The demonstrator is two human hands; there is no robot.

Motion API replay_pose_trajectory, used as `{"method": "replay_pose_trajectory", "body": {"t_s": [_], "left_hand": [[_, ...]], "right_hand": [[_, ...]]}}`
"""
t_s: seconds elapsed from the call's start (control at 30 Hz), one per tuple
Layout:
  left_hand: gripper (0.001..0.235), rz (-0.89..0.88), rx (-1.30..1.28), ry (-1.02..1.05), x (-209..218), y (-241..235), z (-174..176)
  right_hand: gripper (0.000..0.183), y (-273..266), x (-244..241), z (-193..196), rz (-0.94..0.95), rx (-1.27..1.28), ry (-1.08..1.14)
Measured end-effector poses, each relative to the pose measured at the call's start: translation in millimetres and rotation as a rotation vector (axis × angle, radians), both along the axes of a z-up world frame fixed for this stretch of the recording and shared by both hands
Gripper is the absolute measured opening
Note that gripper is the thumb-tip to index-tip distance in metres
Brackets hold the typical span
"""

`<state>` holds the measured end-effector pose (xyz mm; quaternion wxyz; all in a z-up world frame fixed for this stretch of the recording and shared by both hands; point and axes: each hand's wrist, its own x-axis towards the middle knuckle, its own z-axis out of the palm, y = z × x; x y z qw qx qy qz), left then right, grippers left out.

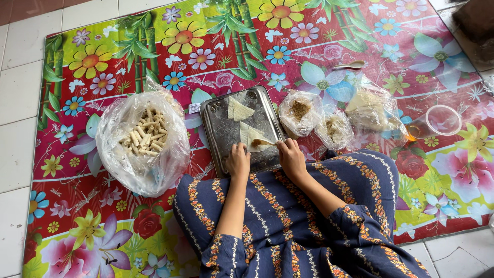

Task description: The person places a square wrapper onto a tray, adds a small portion of filling from a plastic bag, and then folds the wrapper repeatedly to form a triangular samosa. They repeat this process with several more wrappers and filling, arranging the finished triangles on the tray.

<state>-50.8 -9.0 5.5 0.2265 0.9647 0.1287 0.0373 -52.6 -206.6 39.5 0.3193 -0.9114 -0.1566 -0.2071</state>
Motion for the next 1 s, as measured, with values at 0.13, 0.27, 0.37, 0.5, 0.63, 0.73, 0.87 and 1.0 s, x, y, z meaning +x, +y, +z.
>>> {"method": "replay_pose_trajectory", "body": {"t_s": [0.13,0.27,0.37,0.5,0.63,0.73,0.87,1.0], "left_hand": [[0.029,-0.009,-0.006,0.012,1,-3,2],[0.034,-0.044,0.000,0.008,3,-6,-1],[0.030,-0.062,0.051,-0.024,6,-8,-5],[0.019,-0.053,0.034,-0.048,7,-8,-11],[0.012,-0.055,0.035,-0.117,4,-6,-14],[0.011,-0.037,-0.005,-0.121,4,-4,-13],[0.016,0.007,-0.088,-0.071,2,0,-11],[0.033,0.041,-0.277,-0.066,2,3,-10]], "right_hand": [[0.011,-1,0,-1,-0.038,0.007,0.013],[0.011,0,0,-1,-0.046,0.009,0.035],[0.010,0,0,-1,-0.059,0.059,0.052],[0.012,-4,3,-7,-0.098,0.217,0.144],[0.012,-10,10,-17,-0.078,0.362,0.178],[0.011,-12,13,-17,-0.101,0.411,0.182],[0.010,-9,7,-8,-0.110,0.264,0.214],[0.010,-4,0,2,-0.058,0.016,-0.016]]}}
